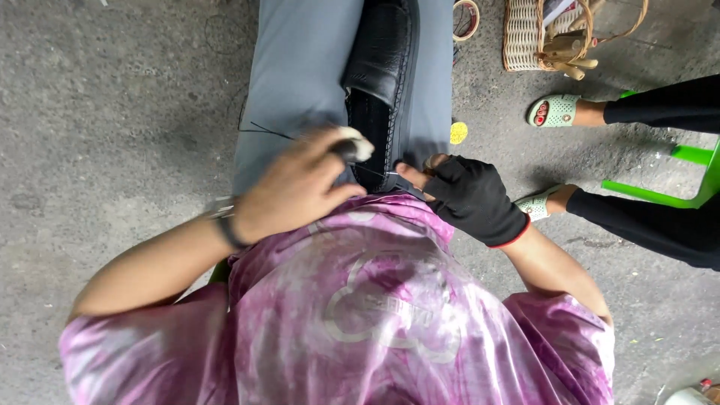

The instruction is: Hand-sewing the sole of a black shoe to its upper part using a needle and thread.

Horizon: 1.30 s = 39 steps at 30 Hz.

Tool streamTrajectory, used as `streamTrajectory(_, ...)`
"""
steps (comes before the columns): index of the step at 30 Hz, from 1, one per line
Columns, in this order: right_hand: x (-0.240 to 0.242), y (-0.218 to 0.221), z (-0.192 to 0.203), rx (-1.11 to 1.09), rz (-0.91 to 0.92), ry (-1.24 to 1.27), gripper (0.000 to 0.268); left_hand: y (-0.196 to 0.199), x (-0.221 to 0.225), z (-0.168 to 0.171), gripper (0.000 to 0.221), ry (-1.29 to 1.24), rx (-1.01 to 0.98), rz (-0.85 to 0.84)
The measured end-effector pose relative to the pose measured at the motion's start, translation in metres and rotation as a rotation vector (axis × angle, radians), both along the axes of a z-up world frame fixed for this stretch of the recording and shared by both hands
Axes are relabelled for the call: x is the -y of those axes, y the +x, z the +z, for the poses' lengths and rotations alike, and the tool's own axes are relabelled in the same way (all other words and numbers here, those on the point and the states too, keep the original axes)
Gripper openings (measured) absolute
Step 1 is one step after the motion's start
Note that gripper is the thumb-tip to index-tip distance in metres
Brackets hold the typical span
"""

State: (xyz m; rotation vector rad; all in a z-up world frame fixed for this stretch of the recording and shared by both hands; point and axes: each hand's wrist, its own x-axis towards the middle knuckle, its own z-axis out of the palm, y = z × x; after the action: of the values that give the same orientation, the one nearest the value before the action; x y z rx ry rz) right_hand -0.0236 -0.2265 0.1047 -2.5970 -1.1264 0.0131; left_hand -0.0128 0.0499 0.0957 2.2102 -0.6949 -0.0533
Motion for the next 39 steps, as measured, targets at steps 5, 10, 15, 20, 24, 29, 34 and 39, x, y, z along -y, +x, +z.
streamTrajectory(5, -0.006, 0.005, 0.007, 0.028, 0.011, -0.037, 0.040, -0.019, 0.027, -0.076, 0.055, -0.104, -0.050, -0.068)
streamTrajectory(10, -0.004, 0.007, 0.015, 0.004, 0.013, -0.140, 0.045, -0.011, 0.033, -0.077, 0.049, -0.184, 0.043, -0.037)
streamTrajectory(15, -0.004, 0.001, 0.017, 0.098, 0.002, -0.305, 0.051, -0.009, 0.040, -0.084, 0.044, -0.203, 0.133, -0.023)
streamTrajectory(20, -0.006, -0.004, 0.018, 0.205, 0.026, -0.457, 0.059, -0.010, 0.050, -0.092, 0.043, -0.237, 0.166, -0.014)
streamTrajectory(24, -0.004, -0.004, 0.005, 0.190, 0.073, -0.349, 0.058, -0.008, 0.050, -0.092, 0.044, -0.271, 0.168, 0.000)
streamTrajectory(29, -0.010, -0.003, -0.010, 0.127, 0.082, -0.281, 0.049, -0.006, 0.049, -0.082, 0.045, -0.264, 0.138, 0.028)
streamTrajectory(34, -0.004, -0.008, -0.024, -0.005, 0.055, -0.176, 0.044, -0.008, 0.050, -0.087, 0.042, -0.230, 0.304, 0.015)
streamTrajectory(39, -0.003, -0.013, -0.022, 0.023, -0.004, -0.233, 0.040, -0.009, 0.039, -0.050, 0.033, -0.198, 0.293, -0.052)
